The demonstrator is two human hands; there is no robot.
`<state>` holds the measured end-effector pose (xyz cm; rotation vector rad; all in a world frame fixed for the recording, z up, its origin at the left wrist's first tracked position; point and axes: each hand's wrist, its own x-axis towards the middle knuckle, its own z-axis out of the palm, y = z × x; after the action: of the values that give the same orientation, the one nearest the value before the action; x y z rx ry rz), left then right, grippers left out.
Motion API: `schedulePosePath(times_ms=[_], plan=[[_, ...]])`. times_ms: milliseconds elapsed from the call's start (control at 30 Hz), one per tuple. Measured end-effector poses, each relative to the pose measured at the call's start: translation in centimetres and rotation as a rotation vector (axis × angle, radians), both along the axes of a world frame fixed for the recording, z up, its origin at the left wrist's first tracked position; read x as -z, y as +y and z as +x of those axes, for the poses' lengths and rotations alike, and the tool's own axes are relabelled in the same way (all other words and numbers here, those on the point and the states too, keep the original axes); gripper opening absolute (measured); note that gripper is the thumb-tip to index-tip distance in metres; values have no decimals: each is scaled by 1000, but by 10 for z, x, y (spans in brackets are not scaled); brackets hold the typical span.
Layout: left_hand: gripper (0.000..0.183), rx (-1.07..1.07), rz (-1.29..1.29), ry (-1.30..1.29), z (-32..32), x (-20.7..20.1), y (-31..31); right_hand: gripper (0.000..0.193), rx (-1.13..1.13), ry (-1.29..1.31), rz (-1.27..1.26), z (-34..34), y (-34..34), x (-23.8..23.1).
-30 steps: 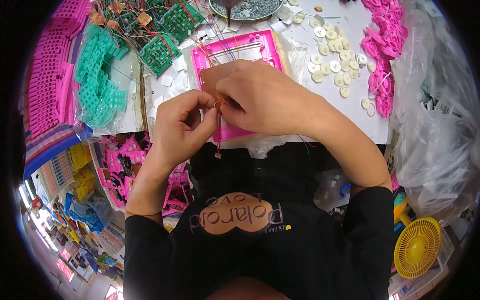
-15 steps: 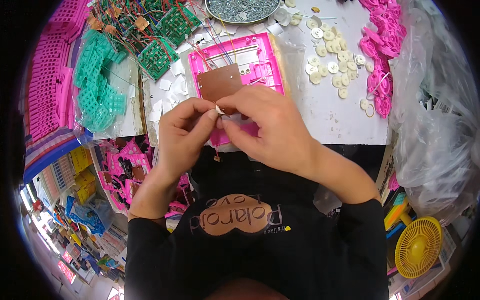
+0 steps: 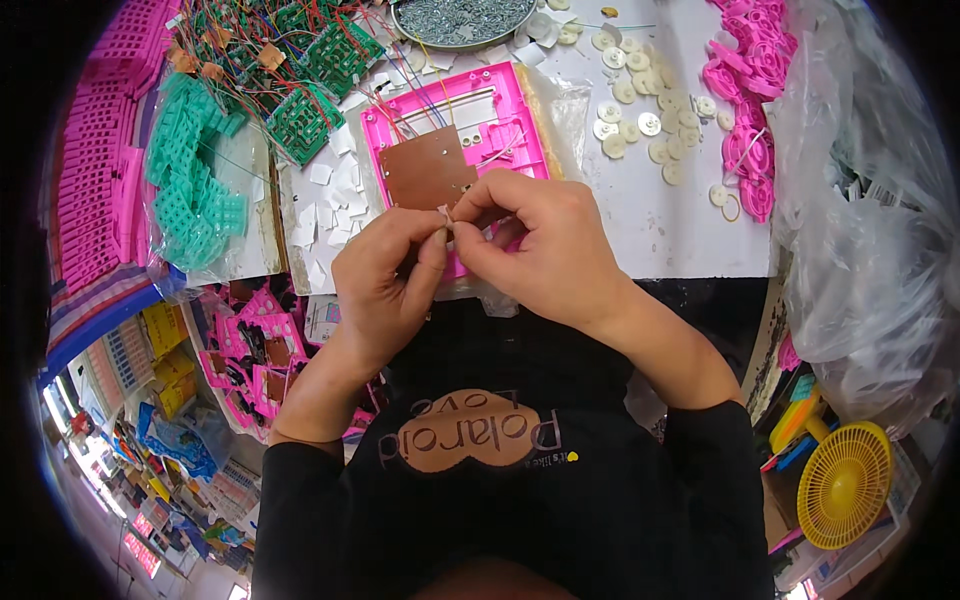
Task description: The recorder is assembling electronic components by placing circuit boards into plastic housings and securing them with a pneumatic screwdriver.
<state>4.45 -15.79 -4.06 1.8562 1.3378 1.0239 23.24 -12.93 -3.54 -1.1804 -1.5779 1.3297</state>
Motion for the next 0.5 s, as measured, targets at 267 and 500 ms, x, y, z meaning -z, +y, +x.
schedulePosePath(times_ms=[267,500], plan=[[15,30,-886,-519,-18,-13,24,21,-115,-320,713,-2,8,5],[20,155,-1095,-457,-28,-21,50,22,-223,-441,825,5,10,8]])
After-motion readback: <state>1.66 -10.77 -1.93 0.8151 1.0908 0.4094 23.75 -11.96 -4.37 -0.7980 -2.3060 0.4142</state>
